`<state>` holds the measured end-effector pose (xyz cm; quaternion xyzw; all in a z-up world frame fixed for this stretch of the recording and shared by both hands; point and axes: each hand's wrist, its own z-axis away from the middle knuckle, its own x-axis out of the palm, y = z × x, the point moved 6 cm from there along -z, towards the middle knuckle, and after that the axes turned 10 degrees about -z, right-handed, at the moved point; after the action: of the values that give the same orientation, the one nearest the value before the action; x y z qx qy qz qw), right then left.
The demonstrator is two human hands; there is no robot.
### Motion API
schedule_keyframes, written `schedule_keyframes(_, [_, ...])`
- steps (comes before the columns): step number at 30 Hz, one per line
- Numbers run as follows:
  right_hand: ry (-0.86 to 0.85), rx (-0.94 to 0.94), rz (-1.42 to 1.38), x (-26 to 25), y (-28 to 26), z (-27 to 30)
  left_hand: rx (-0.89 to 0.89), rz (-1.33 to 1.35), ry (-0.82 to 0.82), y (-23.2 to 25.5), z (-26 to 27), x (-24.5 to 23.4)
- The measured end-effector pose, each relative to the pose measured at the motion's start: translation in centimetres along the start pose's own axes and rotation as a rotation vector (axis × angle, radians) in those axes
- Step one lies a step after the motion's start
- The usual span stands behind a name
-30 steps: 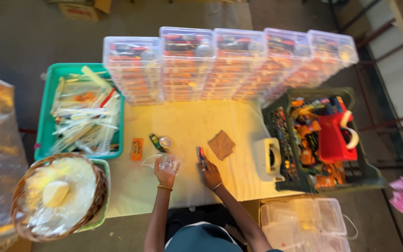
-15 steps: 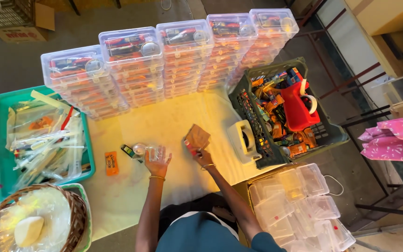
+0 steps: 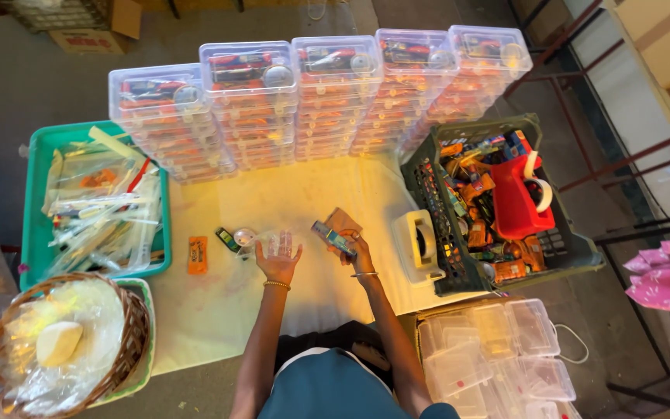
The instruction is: The person stands at a table and organizes small items, including a small tin and packaged goods, into a clear plastic container. They handle the items with their hands, placing them into the container and then setting the container aside. The person also handles a small brown packet and a green item on the table.
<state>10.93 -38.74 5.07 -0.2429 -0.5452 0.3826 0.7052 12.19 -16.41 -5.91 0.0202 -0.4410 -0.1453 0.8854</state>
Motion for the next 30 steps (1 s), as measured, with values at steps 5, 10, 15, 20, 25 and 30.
schedule_keyframes(5, [-0.143, -0.034, 0.167, 2.5, -0.4, 0.3, 0.038, 0.006, -0.033, 0.2, 0.8, 1.1])
schedule_keyframes(10, [-0.208, -0.024, 0.310, 3.6, 1.0, -0.2, 0.026, -0.003, -0.027, 0.1, 3.3, 3.5])
schedule_keyframes(15, [-0.321, -0.591, 0.683, 7.5, -2.8, 2.0, 0.001, -0.005, -0.214, -0.4, 5.2, 5.4])
schedule_keyframes(20, [-0.255, -0.495, 0.631, 7.2, -2.6, 2.0, 0.020, -0.025, -0.401, -0.3, 7.5, 7.6])
schedule_keyframes(25, [-0.187, -0.541, 0.582, 7.4, -3.9, 2.4, 0.041, -0.052, -0.393, -1.2, 8.1, 6.9])
schedule_keyframes(30, [-0.156, -0.584, 0.760, 7.5, -3.8, 3.0, 0.123, -0.186, -0.273, -1.9, 9.1, 5.8])
